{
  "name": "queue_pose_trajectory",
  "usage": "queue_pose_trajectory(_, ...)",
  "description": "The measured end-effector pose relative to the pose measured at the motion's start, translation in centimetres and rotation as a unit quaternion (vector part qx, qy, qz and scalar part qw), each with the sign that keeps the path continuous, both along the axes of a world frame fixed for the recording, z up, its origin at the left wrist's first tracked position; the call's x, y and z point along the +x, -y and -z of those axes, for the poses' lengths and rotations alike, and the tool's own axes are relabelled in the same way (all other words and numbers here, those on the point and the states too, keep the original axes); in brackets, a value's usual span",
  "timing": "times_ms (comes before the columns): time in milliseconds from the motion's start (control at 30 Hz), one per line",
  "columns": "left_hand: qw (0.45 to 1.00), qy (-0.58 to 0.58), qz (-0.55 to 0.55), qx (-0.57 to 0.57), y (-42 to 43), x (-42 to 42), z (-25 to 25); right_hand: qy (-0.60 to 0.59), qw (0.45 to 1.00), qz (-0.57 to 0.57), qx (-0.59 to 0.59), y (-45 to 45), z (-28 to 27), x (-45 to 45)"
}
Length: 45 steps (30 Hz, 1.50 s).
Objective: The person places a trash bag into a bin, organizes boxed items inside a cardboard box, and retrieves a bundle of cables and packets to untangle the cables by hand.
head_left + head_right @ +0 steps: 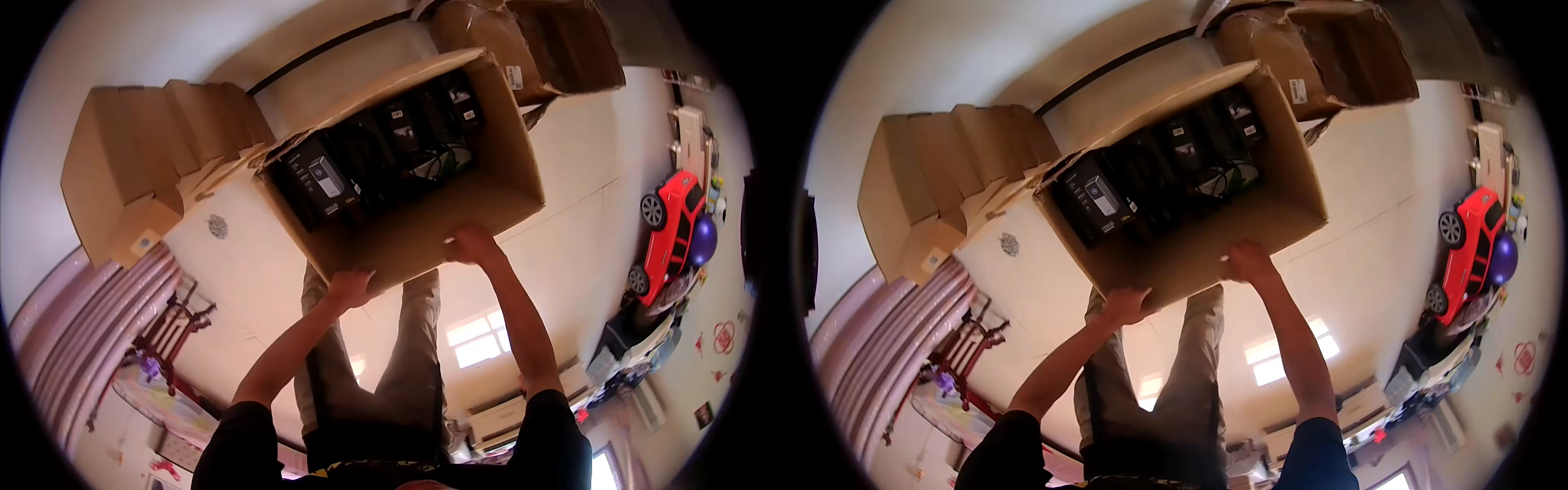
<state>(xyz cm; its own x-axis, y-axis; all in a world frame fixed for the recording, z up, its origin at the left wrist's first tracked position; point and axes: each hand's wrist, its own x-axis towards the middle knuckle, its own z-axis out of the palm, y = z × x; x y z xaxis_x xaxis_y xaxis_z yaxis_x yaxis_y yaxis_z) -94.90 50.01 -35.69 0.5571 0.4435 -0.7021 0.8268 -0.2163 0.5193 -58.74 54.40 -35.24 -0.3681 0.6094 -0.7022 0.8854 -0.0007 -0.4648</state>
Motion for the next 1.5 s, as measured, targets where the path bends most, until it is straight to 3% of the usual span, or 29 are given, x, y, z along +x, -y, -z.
queue_pose_trajectory(67, 0.999, 0.049, -0.003, 0.017, -4.8, -0.4, -1.4, -0.053, 0.982, 0.154, -0.094, -2.6, 0.3, -4.2)
queue_pose_trajectory(133, 0.988, 0.118, -0.019, 0.095, -8.4, -1.1, -1.1, -0.263, 0.862, 0.421, -0.101, -2.9, 7.8, -8.3)
queue_pose_trajectory(233, 0.957, 0.097, 0.040, 0.272, -12.8, -2.4, -0.6, -0.154, 0.809, 0.565, 0.042, -5.7, 14.7, -16.4)
queue_pose_trajectory(333, 0.964, 0.058, 0.024, 0.260, -15.0, -3.0, -0.1, -0.014, 0.739, 0.672, 0.039, -7.2, 19.1, -23.9)
queue_pose_trajectory(433, 0.971, 0.027, 0.020, 0.236, -15.8, -3.1, 0.5, -0.072, 0.559, 0.826, -0.021, -8.1, 22.5, -27.5)
queue_pose_trajectory(467, 0.970, 0.021, 0.024, 0.241, -15.8, -3.1, 1.1, -0.054, 0.582, 0.812, 0.005, -7.8, 23.8, -27.7)
queue_pose_trajectory(567, 0.962, 0.032, 0.018, 0.270, -15.4, -2.9, 2.2, -0.042, 0.729, 0.675, -0.107, -7.3, 20.4, -22.2)
queue_pose_trajectory(667, 0.947, 0.062, -0.011, 0.315, -15.2, -2.2, 2.9, 0.019, 0.846, 0.527, -0.081, -7.6, 16.8, -19.7)
queue_pose_trajectory(767, 0.941, 0.074, 0.000, 0.330, -16.0, -1.4, 3.3, 0.063, 0.863, 0.502, -0.013, -7.8, 12.0, -18.0)
queue_pose_trajectory(867, 0.935, 0.033, 0.071, 0.346, -17.3, -0.9, 3.8, 0.040, 0.885, 0.462, 0.043, -6.6, 12.7, -15.4)
queue_pose_trajectory(933, 0.940, 0.032, 0.086, 0.328, -18.1, -0.8, 4.4, -0.037, 0.871, 0.489, 0.007, -6.2, 15.3, -12.7)
queue_pose_trajectory(1000, 0.938, 0.046, 0.094, 0.330, -18.2, -0.9, 5.3, -0.028, 0.886, 0.462, -0.020, -6.6, 14.7, -9.6)
queue_pose_trajectory(1233, 0.919, 0.104, 0.061, 0.375, -17.9, 0.3, 6.3, 0.229, 0.934, 0.258, -0.092, -7.5, 5.9, 0.6)
queue_pose_trajectory(1333, 0.911, 0.133, 0.061, 0.385, -18.7, 0.9, 6.1, 0.236, 0.942, 0.223, -0.087, -6.2, 8.4, 1.0)
queue_pose_trajectory(1433, 0.902, 0.155, 0.089, 0.392, -19.4, 0.6, 7.2, 0.343, 0.893, 0.292, -0.025, -3.7, 15.3, 1.5)
queue_pose_trajectory(1500, 0.900, 0.154, 0.104, 0.394, -20.9, 0.2, 7.8, 0.356, 0.889, 0.287, -0.003, -4.2, 14.1, 0.3)
